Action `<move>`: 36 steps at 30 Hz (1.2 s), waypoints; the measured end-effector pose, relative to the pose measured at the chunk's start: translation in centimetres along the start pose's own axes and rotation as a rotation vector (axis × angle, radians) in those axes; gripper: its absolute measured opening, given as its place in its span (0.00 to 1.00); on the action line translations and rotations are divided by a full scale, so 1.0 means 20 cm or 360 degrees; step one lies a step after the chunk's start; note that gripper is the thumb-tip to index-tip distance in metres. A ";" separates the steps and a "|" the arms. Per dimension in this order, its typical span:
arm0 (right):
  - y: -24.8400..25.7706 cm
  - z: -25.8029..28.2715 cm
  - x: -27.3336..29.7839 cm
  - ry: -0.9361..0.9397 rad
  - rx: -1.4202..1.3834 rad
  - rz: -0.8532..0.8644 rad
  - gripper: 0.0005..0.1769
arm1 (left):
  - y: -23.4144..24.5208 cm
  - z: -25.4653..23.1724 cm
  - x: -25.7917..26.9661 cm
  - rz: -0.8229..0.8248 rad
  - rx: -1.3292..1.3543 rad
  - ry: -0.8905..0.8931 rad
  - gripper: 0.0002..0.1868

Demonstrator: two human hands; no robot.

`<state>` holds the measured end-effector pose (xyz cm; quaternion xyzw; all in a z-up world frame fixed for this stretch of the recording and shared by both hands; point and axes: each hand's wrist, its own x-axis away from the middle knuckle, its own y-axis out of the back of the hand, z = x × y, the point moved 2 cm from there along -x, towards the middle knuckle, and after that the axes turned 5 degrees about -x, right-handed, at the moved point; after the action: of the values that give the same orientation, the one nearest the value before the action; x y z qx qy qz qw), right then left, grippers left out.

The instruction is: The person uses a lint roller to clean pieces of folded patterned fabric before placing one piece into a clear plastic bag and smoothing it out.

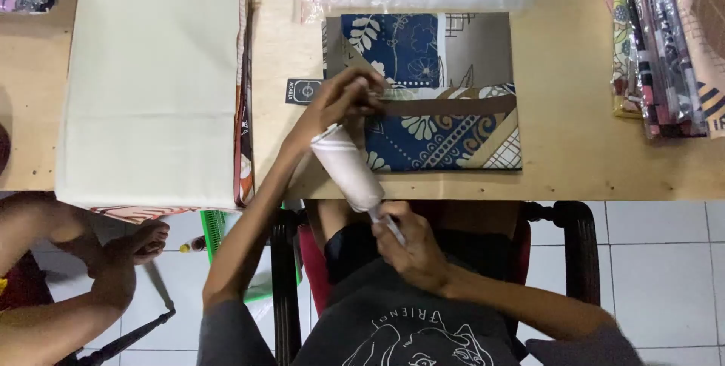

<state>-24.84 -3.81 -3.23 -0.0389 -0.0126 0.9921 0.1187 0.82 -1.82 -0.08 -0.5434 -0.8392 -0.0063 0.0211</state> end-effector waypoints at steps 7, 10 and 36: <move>-0.20 -0.02 0.02 -0.0030 -0.0826 -0.0324 0.12 | -0.14 0.07 0.24 -0.0640 0.0634 -0.0207 0.28; -0.22 -0.07 -0.01 -0.0324 -0.0914 -0.0349 0.12 | -0.23 0.11 0.26 -0.0639 0.0625 -0.0320 0.28; 0.02 -0.04 0.13 -0.0478 -0.1051 -0.0640 0.12 | -0.43 0.17 0.25 -0.0447 -0.2205 -0.0403 0.26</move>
<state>-27.44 -3.65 -4.16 0.0737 -0.3548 0.8863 0.2882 -9.17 -0.62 -3.14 -0.3154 -0.7003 -0.4771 -0.4272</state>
